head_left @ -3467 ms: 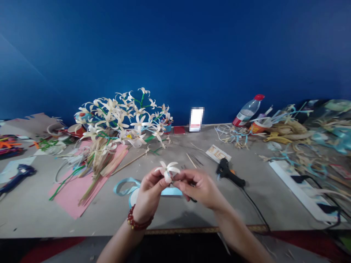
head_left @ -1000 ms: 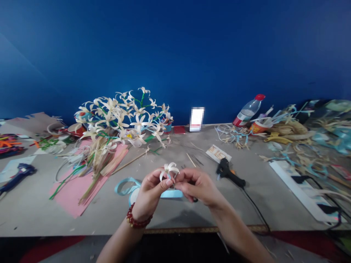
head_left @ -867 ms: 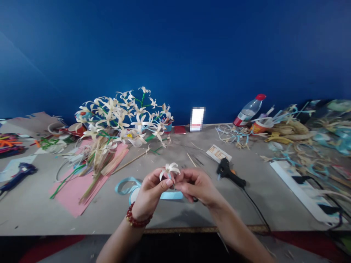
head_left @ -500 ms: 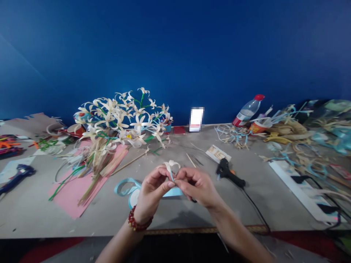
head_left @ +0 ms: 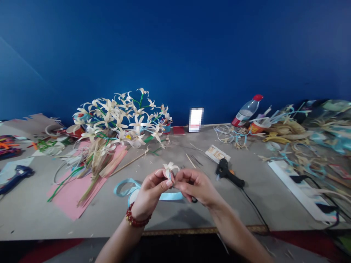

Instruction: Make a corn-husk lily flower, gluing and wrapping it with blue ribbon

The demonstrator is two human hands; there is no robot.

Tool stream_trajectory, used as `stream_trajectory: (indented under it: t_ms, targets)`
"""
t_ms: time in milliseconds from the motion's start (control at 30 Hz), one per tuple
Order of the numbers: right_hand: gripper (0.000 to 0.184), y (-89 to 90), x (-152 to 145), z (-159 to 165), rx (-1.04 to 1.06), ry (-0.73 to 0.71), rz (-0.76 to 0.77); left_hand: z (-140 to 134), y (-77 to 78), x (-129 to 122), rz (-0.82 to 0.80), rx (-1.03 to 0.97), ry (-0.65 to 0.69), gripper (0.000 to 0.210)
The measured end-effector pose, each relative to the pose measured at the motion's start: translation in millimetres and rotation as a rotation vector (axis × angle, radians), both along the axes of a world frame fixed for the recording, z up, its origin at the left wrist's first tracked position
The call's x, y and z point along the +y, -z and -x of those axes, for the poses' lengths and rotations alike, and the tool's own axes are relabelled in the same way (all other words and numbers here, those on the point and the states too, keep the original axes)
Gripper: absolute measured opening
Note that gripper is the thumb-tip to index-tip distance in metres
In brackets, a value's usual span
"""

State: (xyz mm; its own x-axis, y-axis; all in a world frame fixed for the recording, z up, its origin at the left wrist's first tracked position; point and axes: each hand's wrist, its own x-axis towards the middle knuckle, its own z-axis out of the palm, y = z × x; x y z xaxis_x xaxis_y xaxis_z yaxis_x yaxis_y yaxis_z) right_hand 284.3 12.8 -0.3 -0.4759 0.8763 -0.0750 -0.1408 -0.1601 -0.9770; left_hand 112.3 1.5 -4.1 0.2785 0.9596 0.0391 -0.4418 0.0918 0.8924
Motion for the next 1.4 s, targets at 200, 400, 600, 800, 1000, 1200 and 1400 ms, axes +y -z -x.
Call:
stream_trajectory:
  t_ms: [200, 400, 600, 800, 1000, 1200, 1400]
  targets:
    - [0.023, -1.5, -0.7, 1.9, -0.016, 0.008, -0.02, 0.9, 2.2, 1.4, 0.01, 0.02, -0.019, 0.016]
    - [0.023, -9.8, -2.7, 5.0, -0.078, 0.078, -0.076, -0.8, 9.0, -2.4, -0.092, 0.129, -0.157, 0.012]
    - [0.013, -13.2, -5.4, 6.0, -0.179, 0.151, -0.221, -6.4, 7.5, -3.8, -0.165, 0.171, -0.288, 0.009]
    - [0.013, -17.8, -8.8, 6.7, -0.253, 0.198, -0.304, -8.8, 5.6, -3.0, -0.133, 0.135, -0.293, 0.011]
    - [0.011, -17.7, -10.5, 6.1, -0.255, 0.226, -0.338, -9.0, 4.4, -1.5, -0.138, 0.126, -0.27, 0.011]
    - [0.013, -17.5, -7.7, 4.5, -0.209, 0.181, -0.222, -4.8, 5.1, -3.1, -0.225, 0.274, -0.314, 0.008]
    - [0.022, -12.4, -4.2, -0.1, -0.107, 0.121, -0.092, -2.2, 9.3, -2.8, -0.141, 0.196, -0.191, 0.009]
